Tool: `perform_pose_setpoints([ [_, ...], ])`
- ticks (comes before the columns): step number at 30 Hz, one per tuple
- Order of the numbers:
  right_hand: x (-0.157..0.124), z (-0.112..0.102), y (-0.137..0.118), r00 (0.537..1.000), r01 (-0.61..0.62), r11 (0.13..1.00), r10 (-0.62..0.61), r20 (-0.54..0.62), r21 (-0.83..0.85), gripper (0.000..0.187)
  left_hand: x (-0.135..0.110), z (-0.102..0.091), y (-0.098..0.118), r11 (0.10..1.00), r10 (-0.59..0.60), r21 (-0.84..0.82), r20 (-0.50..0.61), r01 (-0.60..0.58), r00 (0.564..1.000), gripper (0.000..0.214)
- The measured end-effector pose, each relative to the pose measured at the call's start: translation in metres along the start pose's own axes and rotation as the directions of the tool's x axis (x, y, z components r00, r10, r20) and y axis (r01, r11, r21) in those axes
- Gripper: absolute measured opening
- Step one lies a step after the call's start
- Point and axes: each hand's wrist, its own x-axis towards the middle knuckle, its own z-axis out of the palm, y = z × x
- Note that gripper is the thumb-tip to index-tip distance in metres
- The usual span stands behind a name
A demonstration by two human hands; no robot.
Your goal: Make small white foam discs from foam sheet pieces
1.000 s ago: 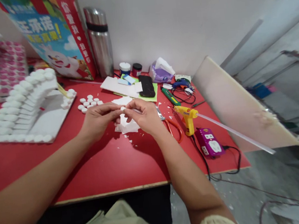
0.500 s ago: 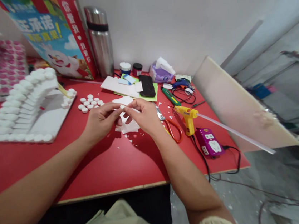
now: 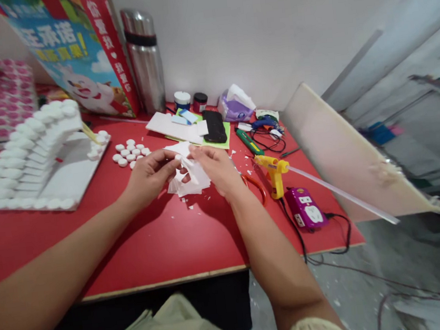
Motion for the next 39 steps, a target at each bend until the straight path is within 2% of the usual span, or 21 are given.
perform_pose_setpoints([
  [2,0.004,-0.003,-0.001,0.992,-0.129,0.984,0.127,0.026,0.122,0.049,0.002,-0.003,-0.003,1.000,-0.007,-0.016,0.000,0.007,1.000,0.017],
  [4,0.005,-0.004,0.000,0.983,-0.180,0.970,0.172,0.062,0.164,0.046,0.003,-0.006,-0.004,1.000,0.005,-0.014,-0.011,-0.005,1.000,0.017],
  [6,0.004,-0.003,0.002,0.991,-0.129,0.977,0.121,0.058,0.168,0.040,0.003,-0.008,-0.004,1.000,0.018,-0.019,-0.019,-0.018,1.000,0.017],
  [10,0.003,-0.003,0.009,0.994,0.110,0.992,-0.109,-0.019,0.064,0.034,0.003,-0.008,-0.001,1.000,0.001,-0.028,-0.042,-0.002,0.999,0.015],
  [14,0.002,-0.002,0.009,0.997,0.083,0.994,-0.083,0.001,-0.064,0.033,0.003,-0.007,-0.002,0.999,-0.018,-0.050,-0.052,0.015,0.999,0.013],
  [16,0.001,0.000,0.006,0.992,0.123,0.974,-0.127,-0.009,-0.193,0.033,0.003,-0.008,-0.004,0.998,-0.020,-0.060,-0.049,0.017,0.999,0.014],
  [18,-0.001,0.002,0.004,0.965,0.239,0.898,-0.261,-0.009,-0.370,0.031,0.004,-0.009,-0.005,0.997,-0.022,-0.069,-0.045,0.019,0.999,0.014],
  [20,-0.001,0.003,0.004,0.913,0.350,0.779,-0.407,0.004,-0.520,0.027,0.004,-0.010,-0.005,0.998,-0.028,-0.060,-0.040,0.026,0.999,0.015],
  [22,-0.001,0.002,0.006,0.857,0.417,0.680,-0.515,0.011,-0.603,0.019,0.003,-0.009,-0.003,0.999,-0.039,-0.026,-0.043,0.038,0.998,0.016],
  [25,0.002,-0.001,0.012,0.805,0.461,0.611,-0.593,0.015,-0.643,0.008,0.001,-0.007,0.002,0.997,-0.073,0.013,-0.051,0.074,0.996,0.019],
  [32,0.002,-0.001,0.015,0.855,0.390,0.643,-0.519,0.000,-0.659,0.012,0.000,-0.003,0.007,0.967,-0.206,-0.158,-0.027,0.199,0.978,0.023],
  [36,0.000,0.002,0.013,0.928,0.311,0.751,-0.371,0.017,-0.583,0.022,0.001,-0.003,0.003,0.972,-0.198,-0.144,-0.059,0.188,0.978,0.022],
  [39,0.000,0.004,0.012,0.941,0.274,0.725,-0.337,0.021,-0.632,0.025,0.001,-0.004,0.001,0.977,-0.181,-0.123,-0.066,0.172,0.981,0.022],
])
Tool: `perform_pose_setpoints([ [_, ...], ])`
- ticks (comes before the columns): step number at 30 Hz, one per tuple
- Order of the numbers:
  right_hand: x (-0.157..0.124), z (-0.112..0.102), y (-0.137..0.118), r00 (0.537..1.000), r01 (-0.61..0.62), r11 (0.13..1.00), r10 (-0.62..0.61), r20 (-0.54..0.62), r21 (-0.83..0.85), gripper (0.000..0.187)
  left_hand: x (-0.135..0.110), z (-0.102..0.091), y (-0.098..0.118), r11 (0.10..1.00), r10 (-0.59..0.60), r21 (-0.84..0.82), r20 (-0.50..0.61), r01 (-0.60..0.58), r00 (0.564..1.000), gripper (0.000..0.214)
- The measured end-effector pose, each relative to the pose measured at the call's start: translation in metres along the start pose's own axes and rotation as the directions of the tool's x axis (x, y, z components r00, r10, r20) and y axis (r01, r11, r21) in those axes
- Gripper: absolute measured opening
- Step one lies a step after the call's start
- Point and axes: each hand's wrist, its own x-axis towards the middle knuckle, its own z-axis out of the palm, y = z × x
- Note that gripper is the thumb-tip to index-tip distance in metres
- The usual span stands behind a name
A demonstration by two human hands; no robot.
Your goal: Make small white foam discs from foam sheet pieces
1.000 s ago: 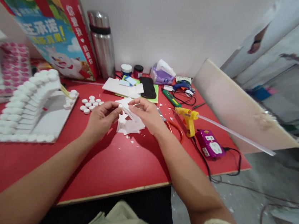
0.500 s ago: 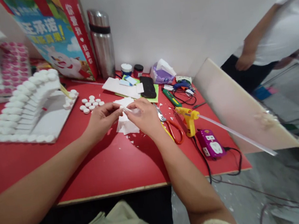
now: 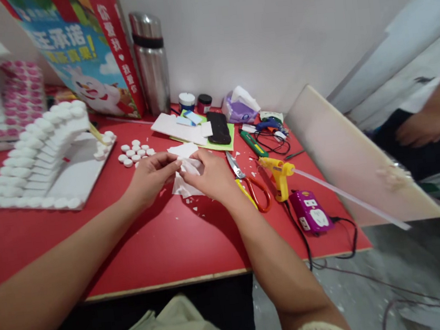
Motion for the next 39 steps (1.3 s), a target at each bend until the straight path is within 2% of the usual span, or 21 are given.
perform_pose_setpoints([
  [3,0.000,0.000,0.001,0.999,-0.023,1.000,0.023,-0.025,-0.014,0.016,0.000,0.000,0.001,1.000,-0.006,0.012,0.000,0.006,1.000,0.022],
  [5,0.000,0.000,0.003,0.997,-0.072,0.996,0.073,-0.023,0.049,0.014,0.000,0.000,0.001,1.000,-0.013,-0.003,0.000,0.013,1.000,0.021],
  [7,0.001,-0.001,0.005,0.990,-0.139,0.973,0.140,0.006,0.182,0.016,0.001,0.000,0.001,0.999,-0.022,-0.044,0.008,0.023,1.000,0.019],
  [10,0.002,-0.001,0.004,0.973,-0.230,0.879,0.220,0.074,0.417,0.021,0.002,0.000,-0.001,0.986,-0.045,-0.159,0.029,0.049,0.999,0.016],
  [13,0.002,0.001,0.000,0.967,-0.252,0.815,0.238,0.095,0.522,0.031,0.003,0.000,-0.003,0.965,-0.060,-0.253,0.033,0.066,0.998,0.016],
  [17,0.003,0.004,-0.001,0.969,-0.242,0.804,0.233,0.086,0.544,0.037,0.002,0.002,-0.003,0.965,-0.061,-0.253,0.041,0.069,0.997,0.016],
  [21,0.004,0.006,0.006,0.948,-0.291,0.717,0.303,0.093,0.634,0.036,0.001,0.003,-0.001,0.971,-0.039,-0.234,0.029,0.045,0.999,0.017],
  [30,0.007,0.000,0.004,0.900,-0.432,0.580,0.325,0.289,0.691,0.043,0.002,0.000,0.000,0.976,-0.041,-0.212,0.029,0.046,0.999,0.019],
  [35,0.007,-0.002,0.005,0.883,-0.449,0.553,0.393,0.255,0.702,0.039,0.002,0.001,0.001,0.983,-0.040,-0.180,0.027,0.044,0.999,0.019],
  [39,0.006,0.000,0.002,0.881,-0.463,0.553,0.373,0.291,0.692,0.045,0.002,0.001,0.000,0.984,-0.045,-0.171,0.036,0.051,0.998,0.019],
])
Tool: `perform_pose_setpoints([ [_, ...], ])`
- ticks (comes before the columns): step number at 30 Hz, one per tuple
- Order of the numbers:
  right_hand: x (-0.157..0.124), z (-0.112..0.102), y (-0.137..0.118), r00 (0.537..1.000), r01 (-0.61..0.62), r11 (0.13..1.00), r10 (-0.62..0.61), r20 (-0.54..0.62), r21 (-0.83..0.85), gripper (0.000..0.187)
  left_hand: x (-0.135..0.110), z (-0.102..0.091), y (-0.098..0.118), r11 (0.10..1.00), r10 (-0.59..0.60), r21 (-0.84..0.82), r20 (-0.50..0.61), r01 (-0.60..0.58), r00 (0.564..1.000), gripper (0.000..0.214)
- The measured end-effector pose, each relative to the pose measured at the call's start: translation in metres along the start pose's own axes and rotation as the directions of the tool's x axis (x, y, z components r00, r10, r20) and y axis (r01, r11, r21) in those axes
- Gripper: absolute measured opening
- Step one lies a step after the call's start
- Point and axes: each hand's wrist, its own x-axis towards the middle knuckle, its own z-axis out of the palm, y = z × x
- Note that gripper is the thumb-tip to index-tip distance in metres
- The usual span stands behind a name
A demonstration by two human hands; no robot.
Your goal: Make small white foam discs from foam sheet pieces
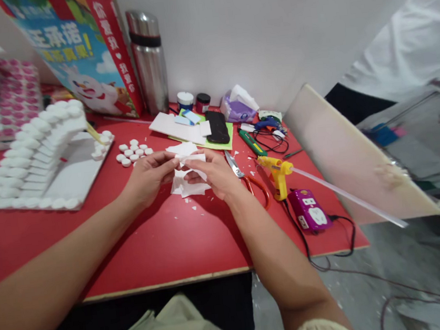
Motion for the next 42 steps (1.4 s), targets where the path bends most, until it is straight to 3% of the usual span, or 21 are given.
perform_pose_setpoints([
  [5,0.000,0.007,0.002,1.000,0.015,1.000,-0.015,-0.024,-0.023,0.040,-0.001,0.000,0.000,1.000,0.000,0.020,0.009,0.000,1.000,0.018],
  [11,0.006,0.002,0.004,0.994,-0.045,0.998,0.048,-0.095,0.032,0.011,-0.003,0.002,0.002,0.998,0.004,0.070,-0.015,-0.003,1.000,0.020],
  [17,0.005,0.000,0.002,0.997,0.009,1.000,-0.010,-0.080,-0.013,0.020,-0.003,0.002,0.005,0.998,-0.001,0.055,-0.021,0.003,1.000,0.018],
  [22,0.001,0.006,0.003,0.992,0.114,0.987,-0.119,-0.043,-0.116,0.042,-0.003,0.002,0.004,0.999,-0.003,0.032,-0.020,0.004,1.000,0.018],
  [27,-0.001,0.008,0.007,0.954,0.260,0.914,-0.293,-0.066,-0.311,0.032,0.000,-0.001,-0.001,1.000,0.002,0.003,-0.001,-0.002,1.000,0.018],
  [33,-0.005,0.009,0.006,0.887,0.340,0.723,-0.459,-0.050,-0.602,0.022,0.001,-0.001,-0.002,0.999,-0.024,-0.042,-0.029,0.023,0.999,0.018],
  [35,-0.005,0.009,0.006,0.889,0.347,0.746,-0.455,-0.055,-0.568,0.019,0.000,-0.001,-0.002,0.999,-0.030,-0.045,-0.026,0.029,0.999,0.019],
  [39,-0.003,0.008,0.007,0.930,0.315,0.900,-0.356,-0.091,-0.302,0.024,-0.001,0.000,0.001,0.999,-0.020,-0.044,-0.014,0.019,1.000,0.020],
  [42,0.000,0.007,0.008,0.959,0.248,0.956,-0.265,-0.101,-0.154,0.027,-0.002,0.001,0.002,0.998,-0.017,-0.058,-0.015,0.016,1.000,0.019],
])
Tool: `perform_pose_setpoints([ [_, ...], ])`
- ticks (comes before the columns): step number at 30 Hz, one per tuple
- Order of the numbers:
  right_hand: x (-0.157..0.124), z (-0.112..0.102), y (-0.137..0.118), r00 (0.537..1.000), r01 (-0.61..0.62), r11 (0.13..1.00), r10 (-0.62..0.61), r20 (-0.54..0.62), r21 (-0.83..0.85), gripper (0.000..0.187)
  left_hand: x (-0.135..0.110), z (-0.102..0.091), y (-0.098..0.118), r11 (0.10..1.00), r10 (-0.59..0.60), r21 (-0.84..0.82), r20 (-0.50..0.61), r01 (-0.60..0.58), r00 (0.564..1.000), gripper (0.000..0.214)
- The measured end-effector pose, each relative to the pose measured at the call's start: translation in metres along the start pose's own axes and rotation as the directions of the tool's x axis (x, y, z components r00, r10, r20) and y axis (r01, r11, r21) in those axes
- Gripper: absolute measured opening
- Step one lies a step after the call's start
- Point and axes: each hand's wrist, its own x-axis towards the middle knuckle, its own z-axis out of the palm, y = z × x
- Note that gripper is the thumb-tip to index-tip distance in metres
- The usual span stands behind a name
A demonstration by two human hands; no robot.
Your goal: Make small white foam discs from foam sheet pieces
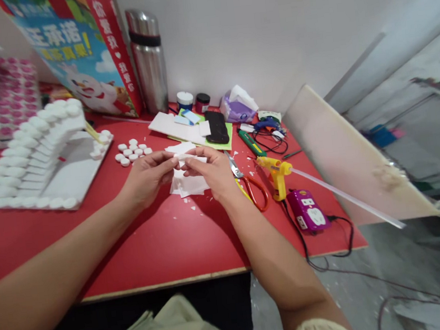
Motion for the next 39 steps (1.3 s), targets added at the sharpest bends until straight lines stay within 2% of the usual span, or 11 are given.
perform_pose_setpoints([
  [3,-0.001,0.001,0.000,0.999,0.035,0.999,-0.037,-0.037,-0.034,0.020,0.000,0.002,0.002,0.999,-0.025,-0.047,-0.011,0.024,1.000,0.017],
  [6,-0.004,0.001,-0.001,0.973,0.207,0.946,-0.227,-0.052,-0.248,0.008,-0.001,0.004,0.003,0.990,-0.078,-0.117,-0.026,0.074,0.997,0.018],
  [10,-0.008,-0.004,-0.005,0.879,0.459,0.736,-0.457,0.135,-0.497,0.014,0.000,0.002,0.003,0.984,-0.098,-0.148,-0.019,0.095,0.995,0.018],
  [12,-0.009,-0.007,-0.009,0.879,0.472,0.741,-0.441,0.183,-0.478,0.012,0.001,-0.001,0.003,0.993,-0.056,-0.108,-0.001,0.056,0.998,0.018],
  [15,-0.006,-0.011,-0.013,0.946,0.322,0.900,-0.293,0.139,-0.295,0.018,0.002,-0.004,0.004,1.000,0.021,0.006,0.043,-0.021,0.999,0.017],
  [18,0.000,-0.014,-0.014,0.996,0.046,0.999,-0.045,0.074,-0.020,0.032,0.000,-0.003,0.006,0.992,0.064,0.106,0.060,-0.070,0.996,0.016],
  [21,0.003,-0.014,-0.011,0.979,-0.170,0.977,0.153,0.136,0.128,0.035,0.000,-0.003,0.005,0.971,0.124,0.196,0.091,-0.140,0.988,0.018],
  [27,0.002,-0.008,-0.009,0.925,-0.352,0.905,0.297,0.238,0.240,0.019,0.005,-0.009,-0.003,0.796,0.374,0.446,0.168,-0.408,0.912,0.015],
  [32,0.003,-0.010,-0.013,0.849,-0.503,0.813,0.402,0.342,0.293,0.011,0.005,-0.011,-0.004,0.699,0.451,0.526,0.202,-0.485,0.869,0.012],
  [36,0.004,-0.011,-0.014,0.812,-0.552,0.759,0.397,0.428,0.344,0.011,0.004,-0.010,-0.004,0.710,0.431,0.526,0.202,-0.468,0.880,0.015],
  [39,0.003,-0.011,-0.014,0.825,-0.514,0.778,0.333,0.457,0.361,0.015,0.002,-0.008,-0.002,0.803,0.358,0.446,0.168,-0.395,0.918,0.019],
])
